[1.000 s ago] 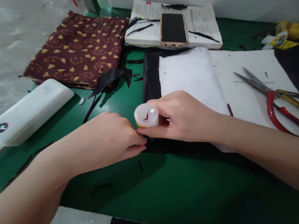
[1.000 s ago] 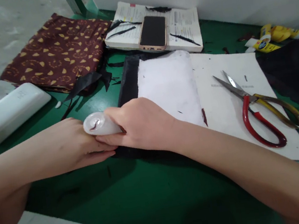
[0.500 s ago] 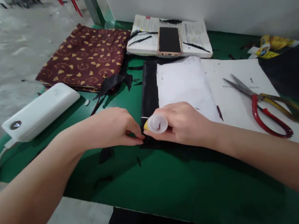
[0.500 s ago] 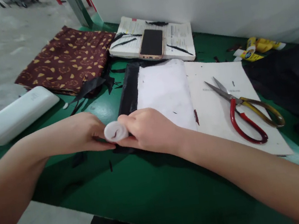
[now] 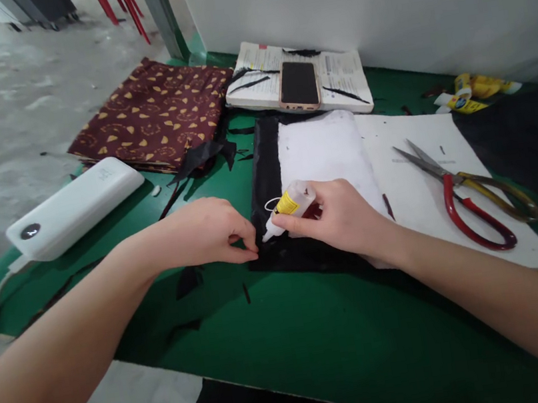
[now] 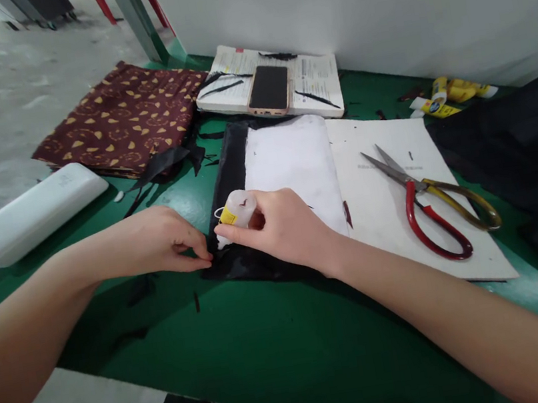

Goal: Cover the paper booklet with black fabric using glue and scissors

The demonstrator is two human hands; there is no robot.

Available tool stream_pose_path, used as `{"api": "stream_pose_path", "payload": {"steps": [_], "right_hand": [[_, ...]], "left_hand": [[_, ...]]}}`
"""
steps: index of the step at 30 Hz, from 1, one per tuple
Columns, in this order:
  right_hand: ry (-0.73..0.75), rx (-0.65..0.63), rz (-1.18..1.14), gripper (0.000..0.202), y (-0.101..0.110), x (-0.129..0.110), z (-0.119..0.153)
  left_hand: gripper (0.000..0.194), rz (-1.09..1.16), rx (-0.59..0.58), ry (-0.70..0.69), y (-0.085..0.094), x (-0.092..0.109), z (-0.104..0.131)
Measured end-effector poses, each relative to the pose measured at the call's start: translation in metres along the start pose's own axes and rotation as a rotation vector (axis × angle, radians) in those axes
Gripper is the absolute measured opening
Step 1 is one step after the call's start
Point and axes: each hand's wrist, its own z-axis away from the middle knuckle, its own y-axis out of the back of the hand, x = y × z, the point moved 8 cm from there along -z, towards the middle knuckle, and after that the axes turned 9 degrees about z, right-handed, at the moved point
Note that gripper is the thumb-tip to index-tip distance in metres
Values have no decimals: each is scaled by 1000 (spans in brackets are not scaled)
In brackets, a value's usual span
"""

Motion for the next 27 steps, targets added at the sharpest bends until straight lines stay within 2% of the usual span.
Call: {"api": "stream_pose_path", "payload": {"steps": [5, 10, 14, 19, 24, 27], "right_hand": [[-56, 25, -114, 30, -3, 3, 1], [-142, 64, -203, 27, -6, 13, 3], [-133, 81, -157, 28, -5, 13, 3], [-2, 50, -49, 27, -1, 1, 2], [163, -46, 68, 26, -1, -12, -2], [236, -28, 193, 25, 3, -18, -3]], "left_hand": [[5, -67, 11, 34, 4, 3, -1], [23, -108, 45, 150, 9, -4, 0], [25, -101, 26, 182, 7, -7, -1], [31, -114, 34, 201, 8, -6, -1], [35, -125, 40, 212, 8, -6, -1], [32, -106, 28, 231, 7, -8, -1]]}}
